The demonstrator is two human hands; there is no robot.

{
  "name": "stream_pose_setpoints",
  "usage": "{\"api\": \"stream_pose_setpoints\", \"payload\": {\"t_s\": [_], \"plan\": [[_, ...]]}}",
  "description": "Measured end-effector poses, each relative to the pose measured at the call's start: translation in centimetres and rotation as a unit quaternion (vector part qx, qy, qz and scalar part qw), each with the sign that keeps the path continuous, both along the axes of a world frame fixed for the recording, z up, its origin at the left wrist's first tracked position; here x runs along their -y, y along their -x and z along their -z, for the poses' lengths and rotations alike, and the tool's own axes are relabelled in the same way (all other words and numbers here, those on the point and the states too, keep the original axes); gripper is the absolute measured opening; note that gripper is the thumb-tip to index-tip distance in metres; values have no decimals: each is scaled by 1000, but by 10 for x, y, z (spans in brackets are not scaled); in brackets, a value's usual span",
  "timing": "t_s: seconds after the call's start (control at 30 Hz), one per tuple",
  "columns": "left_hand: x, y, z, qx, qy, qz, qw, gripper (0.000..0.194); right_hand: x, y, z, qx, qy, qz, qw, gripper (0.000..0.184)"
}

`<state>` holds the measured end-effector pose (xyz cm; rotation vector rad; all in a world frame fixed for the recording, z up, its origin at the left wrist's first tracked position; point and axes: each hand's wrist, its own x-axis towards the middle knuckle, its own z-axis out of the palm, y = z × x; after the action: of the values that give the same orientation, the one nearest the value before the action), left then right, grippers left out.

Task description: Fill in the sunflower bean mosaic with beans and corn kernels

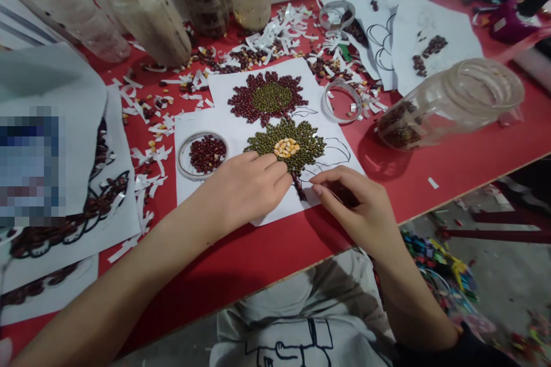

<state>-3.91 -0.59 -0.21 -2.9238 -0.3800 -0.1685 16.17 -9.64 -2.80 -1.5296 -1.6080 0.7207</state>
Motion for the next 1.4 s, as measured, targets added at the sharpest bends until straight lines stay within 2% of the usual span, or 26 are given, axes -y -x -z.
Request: {"api": "stream_pose_setpoints", "payload": {"t_s": [0.33,0.63,0.83,1.07,1.23,1.4], "plan": [[-2,-2,-8,-29,38,-11,999,17,1,0,0,3,4,0,1000,9],[-8,-1,-6,-28,39,6,999,15,1,-1,0,4,3,0,1000,9],[-4,11,-4,-28,44,25,998,13,2,-2,2,5,0,-5,1000,9],[15,18,5,-18,19,-28,999,13,1,-1,3,9,-3,-13,1000,9],[16,20,17,43,-9,-59,997,13,1,-1,4,10,0,-8,1000,9],[17,23,23,90,0,-72,993,16,1,-2,5,7,-1,-2,1000,8]]}}
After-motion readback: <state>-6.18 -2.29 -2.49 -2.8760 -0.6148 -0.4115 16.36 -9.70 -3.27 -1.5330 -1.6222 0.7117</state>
